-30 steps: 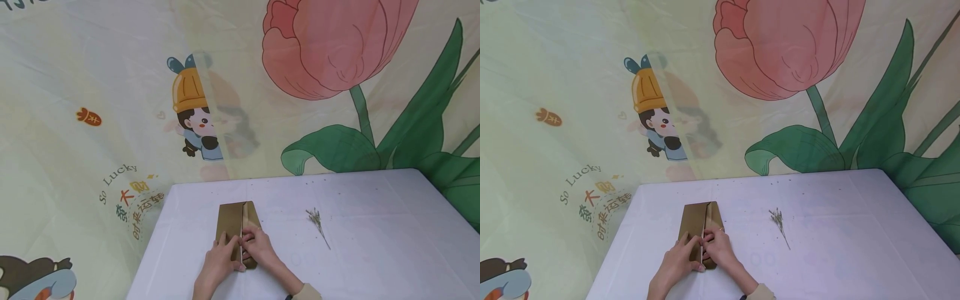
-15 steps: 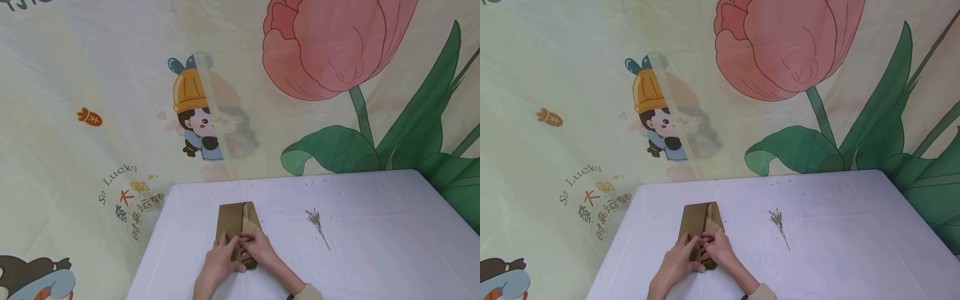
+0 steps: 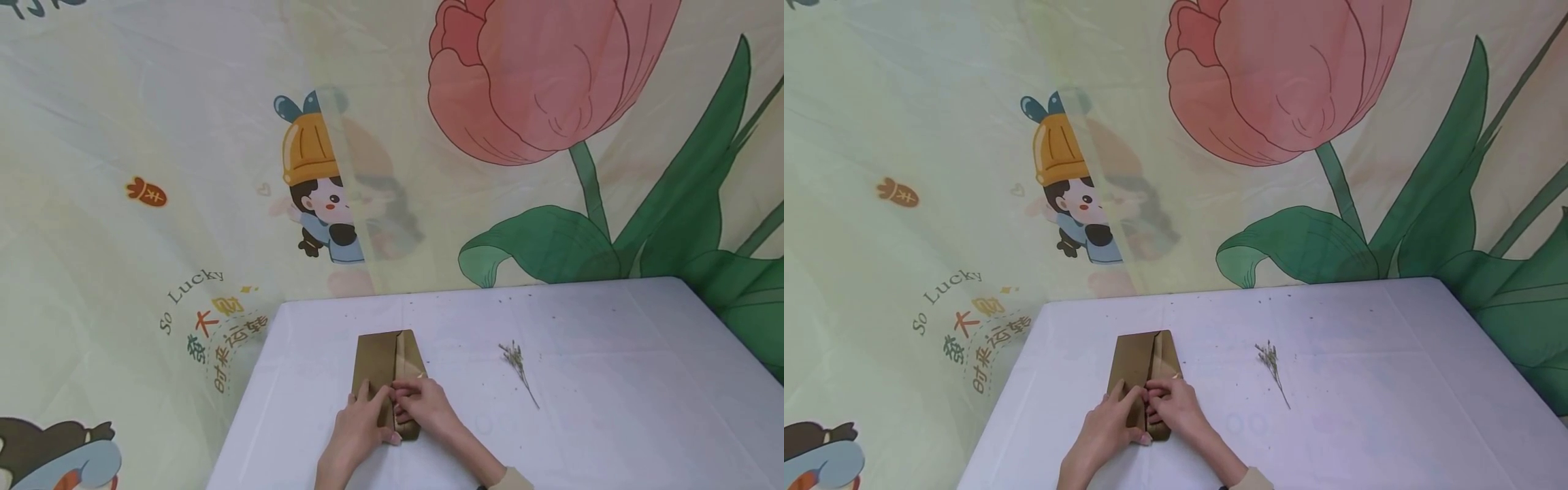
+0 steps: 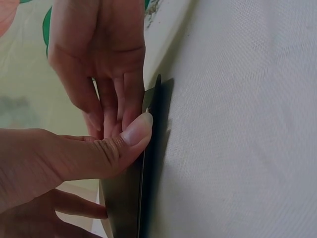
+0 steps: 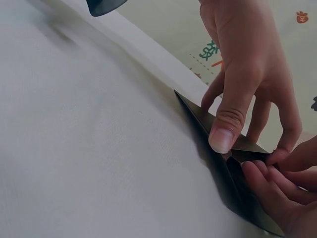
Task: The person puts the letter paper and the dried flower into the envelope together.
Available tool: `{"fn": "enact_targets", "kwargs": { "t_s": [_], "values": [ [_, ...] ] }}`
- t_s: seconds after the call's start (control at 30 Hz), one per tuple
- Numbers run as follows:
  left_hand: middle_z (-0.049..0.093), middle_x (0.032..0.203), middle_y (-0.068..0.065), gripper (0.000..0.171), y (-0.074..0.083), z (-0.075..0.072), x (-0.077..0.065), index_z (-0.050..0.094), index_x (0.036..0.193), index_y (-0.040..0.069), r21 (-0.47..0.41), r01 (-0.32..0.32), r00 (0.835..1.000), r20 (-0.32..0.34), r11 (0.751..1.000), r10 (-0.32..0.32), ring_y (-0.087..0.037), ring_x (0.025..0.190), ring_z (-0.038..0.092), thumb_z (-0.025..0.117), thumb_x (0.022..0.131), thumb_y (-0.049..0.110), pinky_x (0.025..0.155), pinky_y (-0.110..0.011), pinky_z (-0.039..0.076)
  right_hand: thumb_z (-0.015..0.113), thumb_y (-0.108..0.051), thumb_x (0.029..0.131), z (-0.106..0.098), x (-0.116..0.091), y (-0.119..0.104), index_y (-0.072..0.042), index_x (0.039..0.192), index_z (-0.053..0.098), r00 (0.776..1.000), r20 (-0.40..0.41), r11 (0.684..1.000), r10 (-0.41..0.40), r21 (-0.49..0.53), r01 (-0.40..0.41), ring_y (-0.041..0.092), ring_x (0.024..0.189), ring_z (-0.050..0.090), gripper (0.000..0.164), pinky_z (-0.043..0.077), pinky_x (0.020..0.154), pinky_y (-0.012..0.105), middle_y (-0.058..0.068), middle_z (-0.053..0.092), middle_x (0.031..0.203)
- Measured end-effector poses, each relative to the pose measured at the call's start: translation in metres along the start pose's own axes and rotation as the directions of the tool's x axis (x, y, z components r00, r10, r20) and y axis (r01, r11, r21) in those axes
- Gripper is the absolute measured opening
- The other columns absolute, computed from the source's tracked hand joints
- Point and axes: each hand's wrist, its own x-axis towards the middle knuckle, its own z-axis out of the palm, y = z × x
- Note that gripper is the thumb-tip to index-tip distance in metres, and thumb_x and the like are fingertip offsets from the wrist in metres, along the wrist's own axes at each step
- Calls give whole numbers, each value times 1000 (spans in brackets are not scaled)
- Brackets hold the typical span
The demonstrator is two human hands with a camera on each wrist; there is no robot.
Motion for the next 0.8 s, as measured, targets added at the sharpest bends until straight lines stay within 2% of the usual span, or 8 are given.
{"fn": "enact_targets", "kwargs": {
  "t_s": [0.23,0.57,0.8],
  "values": [
    [46,146,-39,67,0,0,0,58,121,23,6,-1,1000,-2,1000,1,-65,119,53,92,65,40,74,-68,51,65,5,91,-9,-5,2,14,124,63,1000,-13,1000,-7,-3,7,27,78,74,34,62,67,37,21,73,97],
    [46,146,-39,61,1,0,-1,56,114,28,-14,-24,1000,-7,1000,24,-63,116,55,92,66,38,71,-65,51,66,4,85,-24,-9,-2,9,120,68,998,-63,994,-19,-106,12,20,74,71,35,57,63,28,16,74,93],
    [45,147,-40,61,0,0,-1,56,115,29,-26,-20,1000,-2,999,20,-66,118,53,92,66,38,74,-67,51,71,-3,89,-32,-15,-1,3,117,71,993,-97,979,-63,-199,43,16,83,73,29,54,69,22,10,75,95]
  ]
}}
